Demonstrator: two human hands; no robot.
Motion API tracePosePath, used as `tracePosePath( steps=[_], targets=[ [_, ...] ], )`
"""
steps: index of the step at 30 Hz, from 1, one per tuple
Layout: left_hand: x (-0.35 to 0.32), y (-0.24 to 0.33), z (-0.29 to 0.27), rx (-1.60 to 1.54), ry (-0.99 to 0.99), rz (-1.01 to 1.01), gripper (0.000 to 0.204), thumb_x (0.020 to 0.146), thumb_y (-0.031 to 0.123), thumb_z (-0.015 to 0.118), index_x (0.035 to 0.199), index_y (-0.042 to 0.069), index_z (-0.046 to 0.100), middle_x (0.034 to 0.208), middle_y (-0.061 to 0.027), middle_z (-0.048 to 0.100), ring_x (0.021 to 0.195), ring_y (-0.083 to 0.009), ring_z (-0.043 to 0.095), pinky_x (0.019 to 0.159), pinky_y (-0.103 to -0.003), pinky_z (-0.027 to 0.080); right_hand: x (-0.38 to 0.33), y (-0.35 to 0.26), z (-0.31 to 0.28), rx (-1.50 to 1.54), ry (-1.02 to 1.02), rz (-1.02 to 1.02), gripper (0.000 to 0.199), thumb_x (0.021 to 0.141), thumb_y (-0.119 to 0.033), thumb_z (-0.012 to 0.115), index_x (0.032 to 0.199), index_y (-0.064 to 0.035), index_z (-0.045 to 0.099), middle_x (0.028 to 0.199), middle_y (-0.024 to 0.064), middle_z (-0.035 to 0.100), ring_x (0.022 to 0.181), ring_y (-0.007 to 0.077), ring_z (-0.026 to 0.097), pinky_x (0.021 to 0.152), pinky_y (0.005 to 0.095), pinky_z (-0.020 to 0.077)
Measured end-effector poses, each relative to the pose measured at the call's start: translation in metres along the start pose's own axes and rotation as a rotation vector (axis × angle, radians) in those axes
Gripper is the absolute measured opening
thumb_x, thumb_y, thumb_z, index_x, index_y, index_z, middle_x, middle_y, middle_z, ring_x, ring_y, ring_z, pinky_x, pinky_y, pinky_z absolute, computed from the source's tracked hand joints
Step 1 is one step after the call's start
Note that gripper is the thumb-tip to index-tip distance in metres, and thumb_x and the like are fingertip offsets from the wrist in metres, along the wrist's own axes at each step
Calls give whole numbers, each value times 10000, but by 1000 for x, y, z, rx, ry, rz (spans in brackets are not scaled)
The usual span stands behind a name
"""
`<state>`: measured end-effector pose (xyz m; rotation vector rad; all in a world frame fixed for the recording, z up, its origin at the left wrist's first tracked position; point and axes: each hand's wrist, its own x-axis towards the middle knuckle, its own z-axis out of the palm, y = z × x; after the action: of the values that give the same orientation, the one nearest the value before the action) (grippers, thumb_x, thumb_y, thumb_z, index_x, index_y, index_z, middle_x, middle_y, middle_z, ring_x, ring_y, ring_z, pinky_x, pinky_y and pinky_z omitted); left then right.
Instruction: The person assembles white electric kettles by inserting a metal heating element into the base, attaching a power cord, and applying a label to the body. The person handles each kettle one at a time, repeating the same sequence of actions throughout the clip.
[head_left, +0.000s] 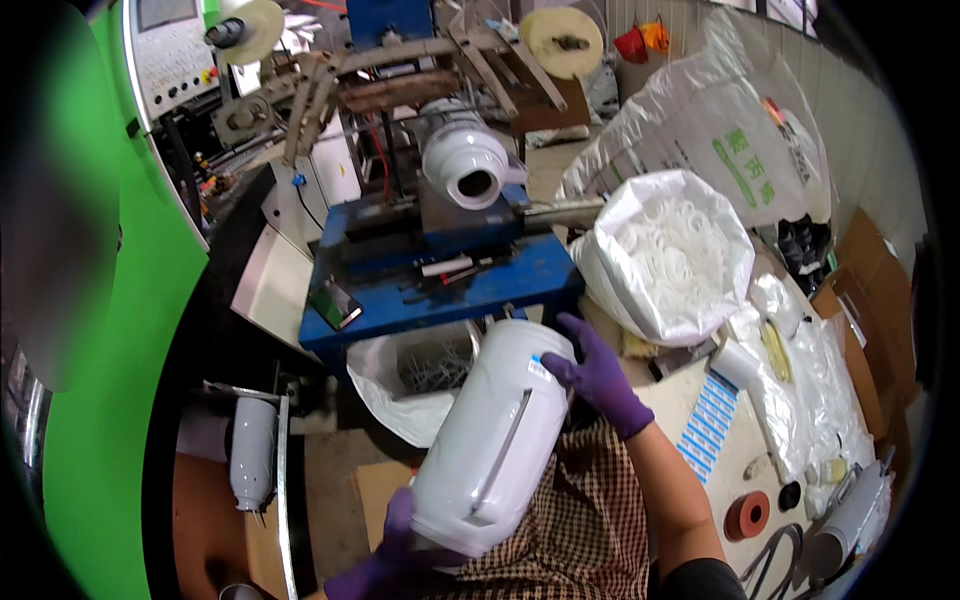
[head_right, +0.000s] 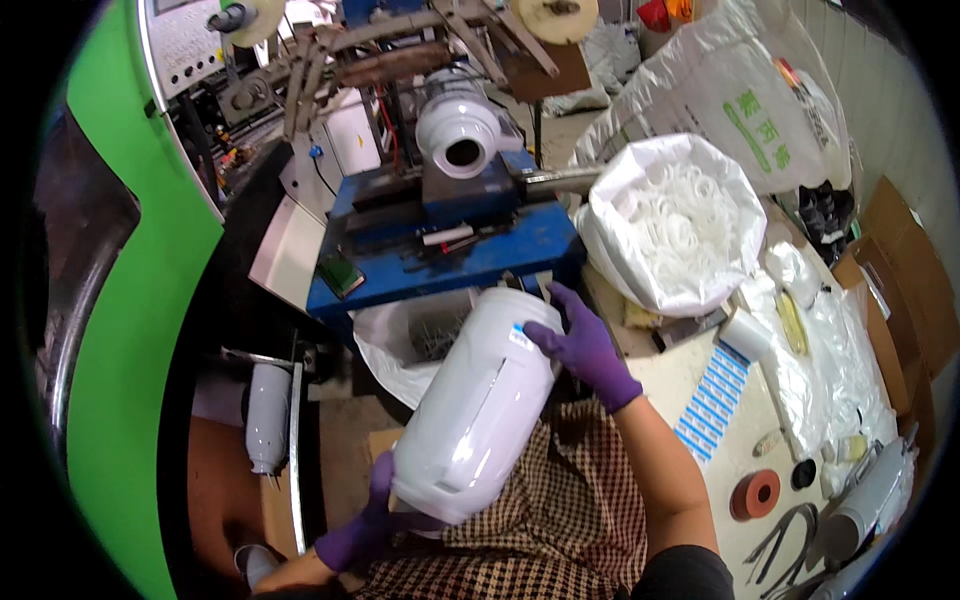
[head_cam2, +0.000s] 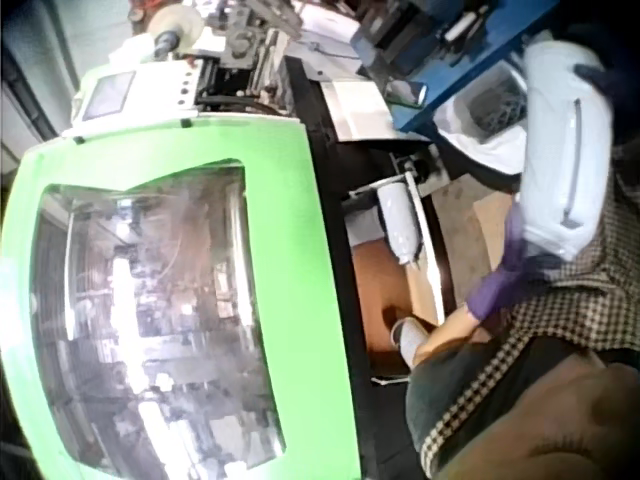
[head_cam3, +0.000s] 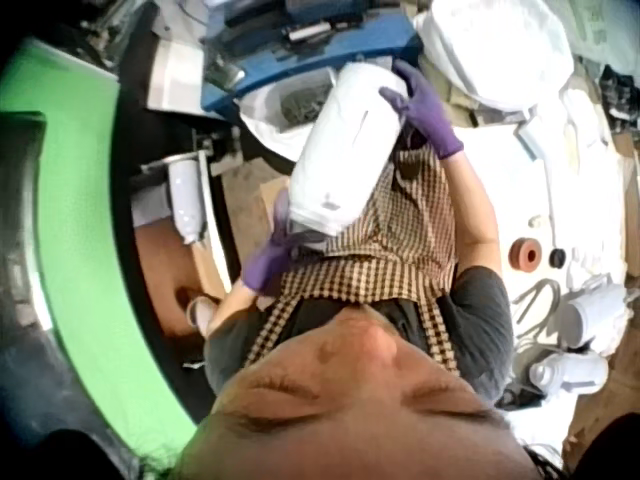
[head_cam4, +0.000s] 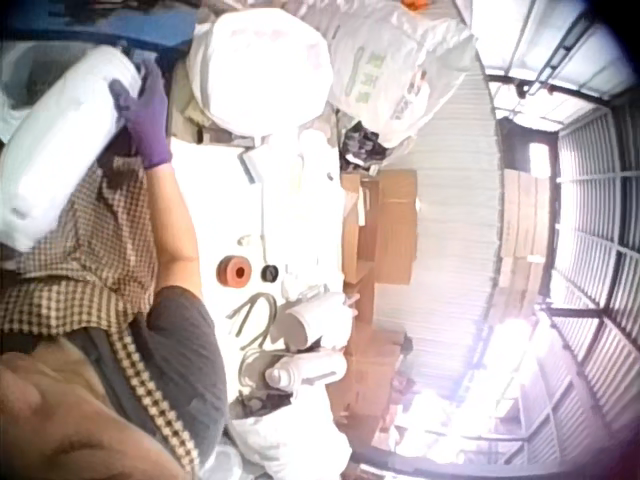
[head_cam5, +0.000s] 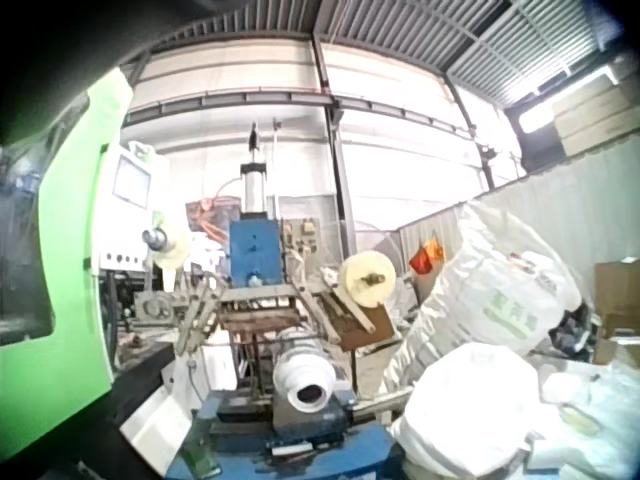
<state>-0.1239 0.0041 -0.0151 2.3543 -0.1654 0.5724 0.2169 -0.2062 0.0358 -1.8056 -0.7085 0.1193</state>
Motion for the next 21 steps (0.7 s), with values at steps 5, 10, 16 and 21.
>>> tracePosePath(
  steps=[5,10,16,21],
  targets=[
    [-7,20,-12,-484,328,-352,645,1006,377,618,1506,120,301,1395,-147,459,1195,-316,551,1009,-457,491,70,-70,22,-464,-140,-194,921,867,-546,740,1614,-206,324,1119,191,718,1010,376,704,881,447,548],
    [-39,-12,-3,-663,817,-525,602,990,279,595,1505,188,298,1396,-120,470,1141,-287,570,847,-423,527,217,-71,30,-896,235,-482,586,828,-420,780,1316,-183,557,1007,141,658,953,348,668,813,485,520],
    [33,-1,-60,-741,1009,-323,607,972,246,639,1479,189,309,1424,-102,463,1094,-263,576,701,-363,497,101,-67,9,-666,449,-961,398,719,-208,773,1071,-109,616,868,84,578,862,307,614,836,447,522],
    [109,-36,-97,-769,884,-274,578,949,177,652,1444,162,353,1417,-123,464,1169,-298,588,797,-401,582,-101,-100,-106,-543,451,-908,394,794,-295,849,1059,-104,628,1094,147,653,1038,333,649,946,466,522]
  ],
)
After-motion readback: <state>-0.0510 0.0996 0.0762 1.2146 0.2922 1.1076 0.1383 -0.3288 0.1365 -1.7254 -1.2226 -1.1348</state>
